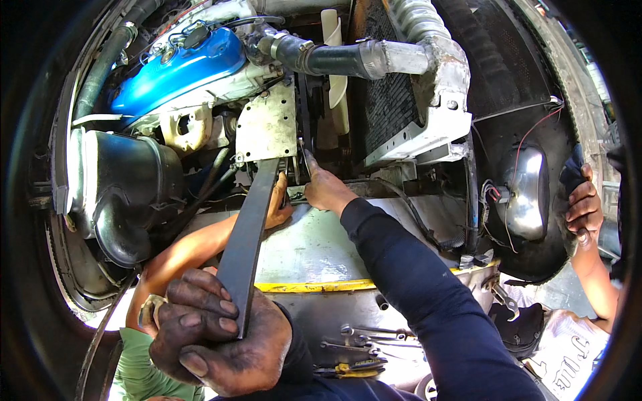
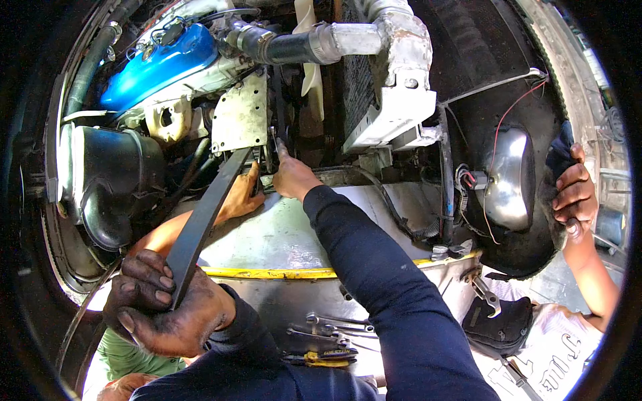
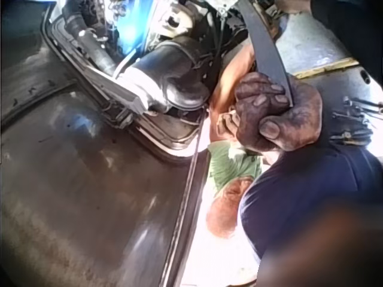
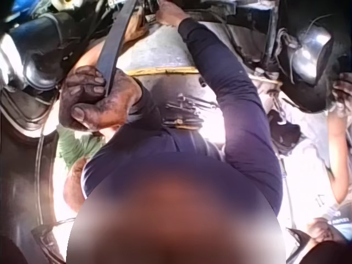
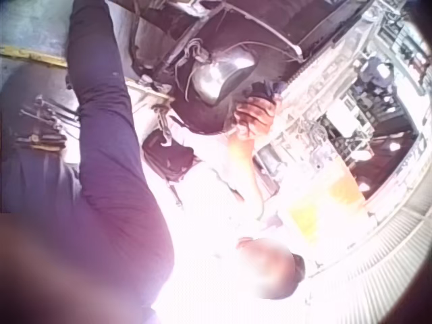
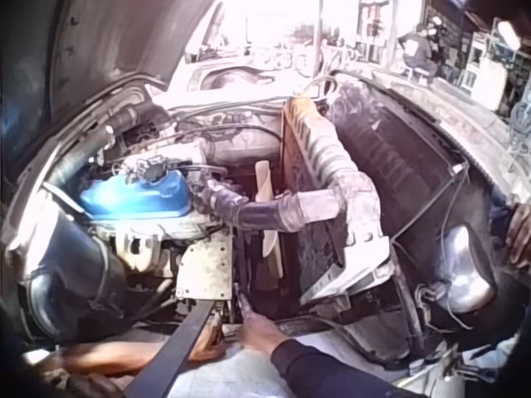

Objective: The person works on a vehicle engine bay, using a wrench to loosen and tighten bolts on a component near the radiator. They also use a blue plastic pry tool to adjust a part and a cloth to wipe surfaces. Another person assists by holding a light source.

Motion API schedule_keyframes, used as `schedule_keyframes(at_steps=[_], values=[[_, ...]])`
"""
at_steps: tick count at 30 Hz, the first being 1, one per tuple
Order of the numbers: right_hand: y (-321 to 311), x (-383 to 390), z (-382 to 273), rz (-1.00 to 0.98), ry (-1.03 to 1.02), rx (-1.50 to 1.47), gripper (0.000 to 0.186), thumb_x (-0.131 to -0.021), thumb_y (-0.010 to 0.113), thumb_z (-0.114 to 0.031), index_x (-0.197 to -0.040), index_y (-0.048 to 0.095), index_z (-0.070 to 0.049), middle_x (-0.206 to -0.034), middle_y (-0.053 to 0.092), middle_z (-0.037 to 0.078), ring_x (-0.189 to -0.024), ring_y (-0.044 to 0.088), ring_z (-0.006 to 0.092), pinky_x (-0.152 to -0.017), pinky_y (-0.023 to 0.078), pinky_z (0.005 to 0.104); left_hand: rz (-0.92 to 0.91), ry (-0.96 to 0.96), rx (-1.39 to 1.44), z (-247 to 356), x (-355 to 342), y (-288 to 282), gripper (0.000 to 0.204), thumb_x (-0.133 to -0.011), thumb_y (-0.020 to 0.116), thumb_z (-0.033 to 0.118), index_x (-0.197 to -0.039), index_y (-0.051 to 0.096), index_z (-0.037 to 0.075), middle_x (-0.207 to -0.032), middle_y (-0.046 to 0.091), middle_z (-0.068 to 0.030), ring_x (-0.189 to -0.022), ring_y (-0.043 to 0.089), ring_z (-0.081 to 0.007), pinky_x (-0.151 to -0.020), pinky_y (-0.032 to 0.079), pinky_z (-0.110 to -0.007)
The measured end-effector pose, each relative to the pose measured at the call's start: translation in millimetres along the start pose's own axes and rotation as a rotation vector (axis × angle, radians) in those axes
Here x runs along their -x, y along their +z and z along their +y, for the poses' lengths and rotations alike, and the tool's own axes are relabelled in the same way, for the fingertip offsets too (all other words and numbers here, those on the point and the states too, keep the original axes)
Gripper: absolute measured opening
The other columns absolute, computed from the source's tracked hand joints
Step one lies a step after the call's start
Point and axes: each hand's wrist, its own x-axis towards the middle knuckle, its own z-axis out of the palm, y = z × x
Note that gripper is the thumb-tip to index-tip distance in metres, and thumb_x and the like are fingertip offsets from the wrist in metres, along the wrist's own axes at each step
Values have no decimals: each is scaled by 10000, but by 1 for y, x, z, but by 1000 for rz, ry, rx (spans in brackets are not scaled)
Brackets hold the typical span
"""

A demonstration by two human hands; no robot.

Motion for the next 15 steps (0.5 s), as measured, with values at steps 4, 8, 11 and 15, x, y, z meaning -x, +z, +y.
schedule_keyframes(at_steps=[4, 8, 11, 15], values=[[-15, -6, 4, 29, -88, -2, 700, -908, 547, -99, -1561, 325, 16, -1256, 641, 348, -1135, 677, 414, -1005, 505, 417, 234, -136, -115, 3, 13, 14, 290, -976, 547, 224, -830, 565, -25, -521, 374, -3, -459, 384, -124, -475, 357, -286], [-12, 1, -8, 86, -7, -205, 412, -910, 543, -109, -1300, 521, 22, -1140, 638, 315, -994, 676, 418, -927, 497, 428, 100, -192, -215, 10, 10, 8, 285, -963, 528, 259, -788, 512, 36, -560, 366, -4, -516, 383, -138, -529, 353, -306], [-14, 3, -22, 52, -32, -154, 214, -907, 554, -113, -1083, 544, 9, -977, 628, 270, -861, 645, 422, -808, 482, 455, 47, -217, -258, 14, 9, 4, 287, -954, 514, 286, -757, 472, 82, -589, 361, -4, -559, 382, -149, -570, 350, -321], [-45, -7, -22, -122, 190, -1201, 156, -904, 568, -119, -793, 575, -10, -761, 614, 210, -683, 605, 426, -649, 463, 492, 28, -252, -275, 19, 6, 1, 289, -941, 500, 309, -727, 434, 127, -617, 355, -4, -603, 381, -159, -609, 344, -331]])
